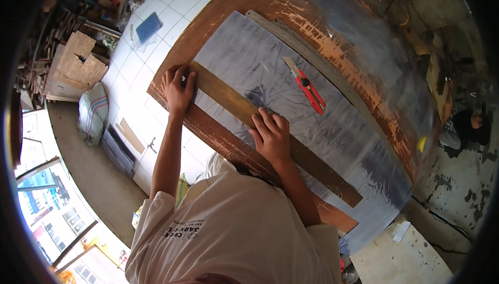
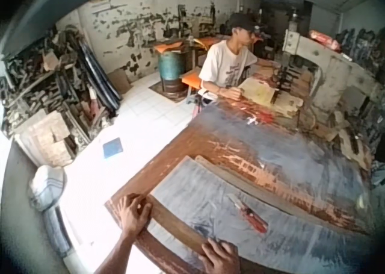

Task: The person uses a metal ruler and a utility knife to score and cut a long strip from a large reflective sheet on a wooden table, then folds and detaches the cut piece by hand.

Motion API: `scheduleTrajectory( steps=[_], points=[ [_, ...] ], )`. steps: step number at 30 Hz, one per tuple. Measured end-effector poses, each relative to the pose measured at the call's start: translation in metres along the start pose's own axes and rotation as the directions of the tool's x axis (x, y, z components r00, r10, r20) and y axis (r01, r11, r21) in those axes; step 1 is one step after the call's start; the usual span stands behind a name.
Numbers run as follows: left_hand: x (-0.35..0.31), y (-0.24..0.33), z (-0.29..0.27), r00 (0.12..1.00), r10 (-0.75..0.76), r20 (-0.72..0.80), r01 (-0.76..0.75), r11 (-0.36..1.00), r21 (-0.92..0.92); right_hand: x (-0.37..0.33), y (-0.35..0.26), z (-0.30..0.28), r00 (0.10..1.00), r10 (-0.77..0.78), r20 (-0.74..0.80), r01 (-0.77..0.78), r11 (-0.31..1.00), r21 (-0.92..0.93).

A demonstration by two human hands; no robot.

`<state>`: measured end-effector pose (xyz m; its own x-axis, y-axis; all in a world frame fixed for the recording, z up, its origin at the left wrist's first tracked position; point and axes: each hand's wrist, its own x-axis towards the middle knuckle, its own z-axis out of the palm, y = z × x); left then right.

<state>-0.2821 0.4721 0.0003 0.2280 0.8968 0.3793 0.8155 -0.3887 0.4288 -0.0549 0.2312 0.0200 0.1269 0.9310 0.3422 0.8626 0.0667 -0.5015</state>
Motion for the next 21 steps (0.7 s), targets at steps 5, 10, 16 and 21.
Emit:
scheduleTrajectory(
  steps=[5,10,16,21],
  points=[
    [0.0002,0.0001,0.0006,1.0,0.011,-0.007,-0.011,1.0,0.007,0.0013,-0.002,0.0006,1.0,0.001,-0.007,-0.001,1.0,-0.001],
    [0.0001,0.0005,0.0009,1.0,0.007,-0.01,-0.007,1.0,0.007,0.0036,-0.0036,0.0021,1.0,-0.001,-0.006,0.001,1.0,0.0],
    [0.0,0.0009,0.0016,1.0,-0.003,-0.009,0.004,1.0,0.027,0.003,-0.0049,0.0044,1.0,0.009,-0.007,-0.009,1.0,-0.016],
    [0.0002,0.0037,0.0001,1.0,-0.006,-0.005,0.006,0.999,0.035,0.0015,-0.0049,0.0073,1.0,0.019,-0.015,-0.02,1.0,-0.016]
  ],
)
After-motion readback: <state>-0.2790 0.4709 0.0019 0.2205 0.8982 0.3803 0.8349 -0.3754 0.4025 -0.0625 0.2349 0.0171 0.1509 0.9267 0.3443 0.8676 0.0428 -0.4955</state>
